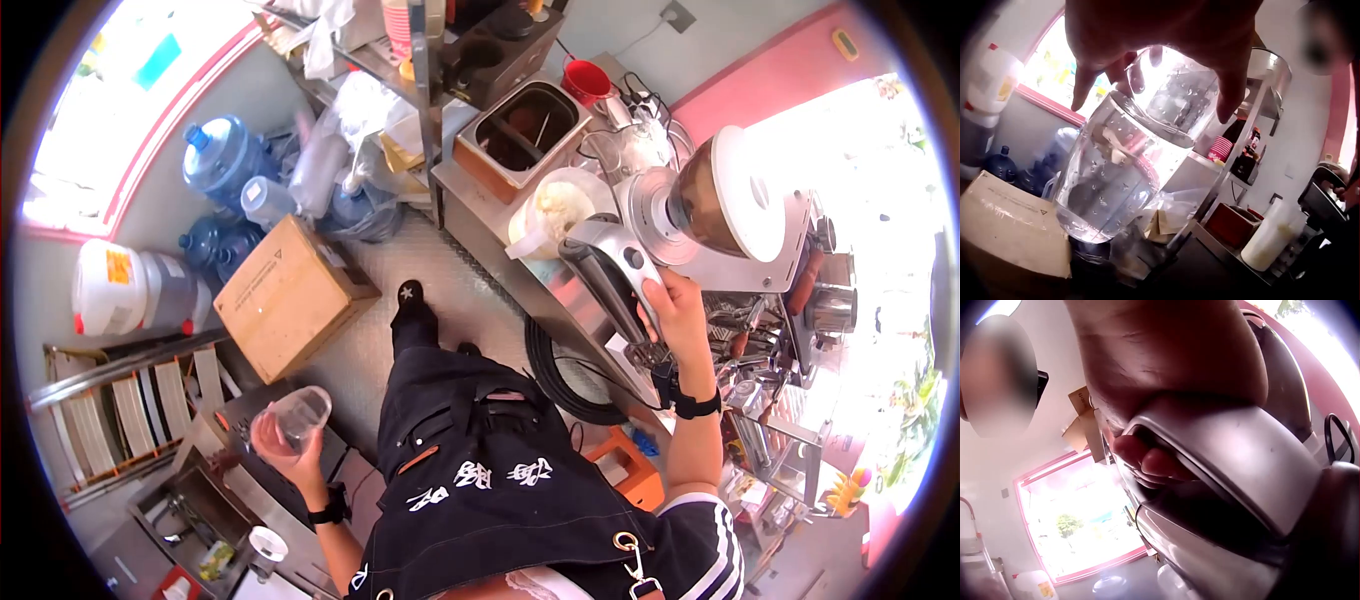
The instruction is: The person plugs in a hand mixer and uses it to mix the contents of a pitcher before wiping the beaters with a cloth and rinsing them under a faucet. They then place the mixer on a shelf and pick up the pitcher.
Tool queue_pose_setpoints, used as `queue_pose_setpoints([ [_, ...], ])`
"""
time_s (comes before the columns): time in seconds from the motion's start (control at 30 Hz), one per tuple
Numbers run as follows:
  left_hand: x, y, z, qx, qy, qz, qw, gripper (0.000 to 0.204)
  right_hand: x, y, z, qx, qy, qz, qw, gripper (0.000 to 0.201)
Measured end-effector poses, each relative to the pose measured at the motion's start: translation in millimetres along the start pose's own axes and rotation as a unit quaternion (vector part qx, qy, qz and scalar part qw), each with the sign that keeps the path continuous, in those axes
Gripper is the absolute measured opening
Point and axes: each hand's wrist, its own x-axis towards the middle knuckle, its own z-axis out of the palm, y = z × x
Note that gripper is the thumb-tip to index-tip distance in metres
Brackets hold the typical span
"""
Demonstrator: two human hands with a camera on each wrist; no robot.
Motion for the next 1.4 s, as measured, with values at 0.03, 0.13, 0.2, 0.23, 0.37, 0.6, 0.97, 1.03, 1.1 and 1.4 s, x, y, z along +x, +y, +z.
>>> queue_pose_setpoints([
  [0.03, 25.5, 10.7, 20.1, 0.004, -0.051, 0.006, 0.999, 0.088, 2.5, 1.8, -1.4, 0.003, -0.005, 0.007, 1.0, 0.024],
  [0.13, 102.5, 44.1, 89.5, -0.058, -0.23, 0.091, 0.967, 0.088, 6.9, -3.5, -4.8, -0.034, -0.025, 0.016, 0.999, 0.022],
  [0.2, 146.7, 62.5, 129.6, 0.035, -0.334, 0.205, 0.919, 0.087, 4.8, -13.6, 1.8, -0.028, 0.003, 0.044, 0.999, 0.021],
  [0.23, 162.1, 73.0, 156.1, -0.02, -0.37, 0.186, 0.91, 0.089, 4.4, -12.6, 4.2, -0.028, 0.01, 0.052, 0.998, 0.022],
  [0.37, 212.8, 105.5, 239.3, -0.043, -0.543, 0.232, 0.806, 0.094, -3.2, -23.5, 14.7, -0.071, 0.039, 0.056, 0.995, 0.027],
  [0.6, 231.4, 177.5, 339.3, 0.06, -0.645, 0.372, 0.665, 0.088, -7.0, -24.3, 9.5, -0.102, 0.045, 0.001, 0.994, 0.025],
  [0.97, 221.0, 213.3, 398.3, 0.152, -0.735, 0.39, 0.534, 0.091, -12.7, -22.9, -16.9, -0.05, 0.032, 0.025, 0.998, 0.037],
  [1.03, 219.3, 215.4, 402.6, 0.169, -0.747, 0.378, 0.521, 0.091, -10.4, -25.4, -19.6, -0.043, 0.029, 0.027, 0.998, 0.037],
  [1.1, 217.6, 213.0, 405.8, 0.143, -0.735, 0.412, 0.519, 0.09, -8.3, -25.9, -21.6, -0.045, 0.034, 0.01, 0.998, 0.037],
  [1.4, 212.0, 211.6, 414.9, 0.165, -0.754, 0.398, 0.496, 0.085, -11.7, -21.1, -29.5, 0.009, 0.017, 0.068, 0.997, 0.033],
])
